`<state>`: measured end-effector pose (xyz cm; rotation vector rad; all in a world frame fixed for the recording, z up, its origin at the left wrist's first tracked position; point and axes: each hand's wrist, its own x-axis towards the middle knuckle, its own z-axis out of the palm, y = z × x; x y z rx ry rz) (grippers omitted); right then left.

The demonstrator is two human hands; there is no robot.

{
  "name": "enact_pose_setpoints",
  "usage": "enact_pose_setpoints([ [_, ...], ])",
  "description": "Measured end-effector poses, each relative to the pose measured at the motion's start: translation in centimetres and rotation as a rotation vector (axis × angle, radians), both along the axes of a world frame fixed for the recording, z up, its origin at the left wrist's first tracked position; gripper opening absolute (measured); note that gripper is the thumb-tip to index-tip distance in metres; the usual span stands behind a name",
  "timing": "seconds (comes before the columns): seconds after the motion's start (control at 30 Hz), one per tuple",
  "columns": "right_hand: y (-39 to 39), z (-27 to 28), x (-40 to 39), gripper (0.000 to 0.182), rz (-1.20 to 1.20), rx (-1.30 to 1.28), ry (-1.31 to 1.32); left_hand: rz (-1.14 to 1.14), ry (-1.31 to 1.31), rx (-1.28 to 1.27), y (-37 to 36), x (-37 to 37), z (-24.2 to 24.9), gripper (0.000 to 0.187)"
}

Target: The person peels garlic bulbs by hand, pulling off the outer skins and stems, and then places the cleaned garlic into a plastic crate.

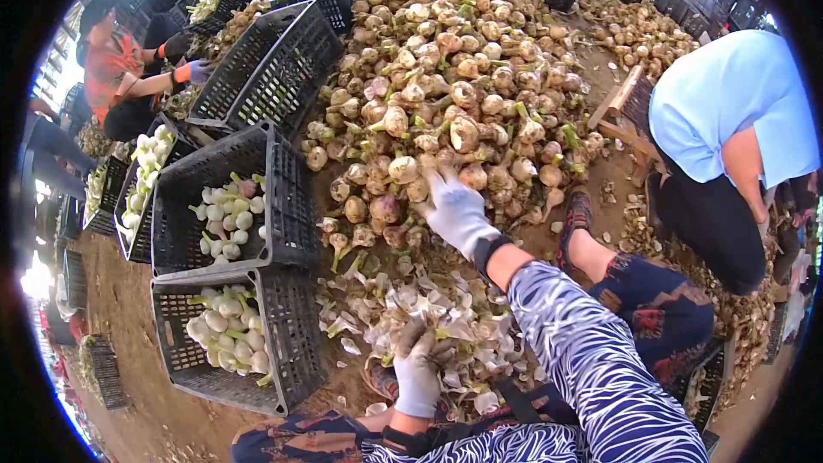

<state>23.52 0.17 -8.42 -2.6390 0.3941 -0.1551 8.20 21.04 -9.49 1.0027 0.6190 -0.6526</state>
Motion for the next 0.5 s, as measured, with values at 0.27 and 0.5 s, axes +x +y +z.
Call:
enact_pose_setpoints([
  [0.27,0.0,-2.3,7.6,0.048,0.09,0.008,0.165,0.001,0.04,-0.059,0.1,0.6,-0.3,0.041],
  [0.5,7.6,1.9,-10.0,0.053,0.065,0.654,-0.201,-0.057,-0.419,0.115,-0.1,2.4,2.2,0.059],
])
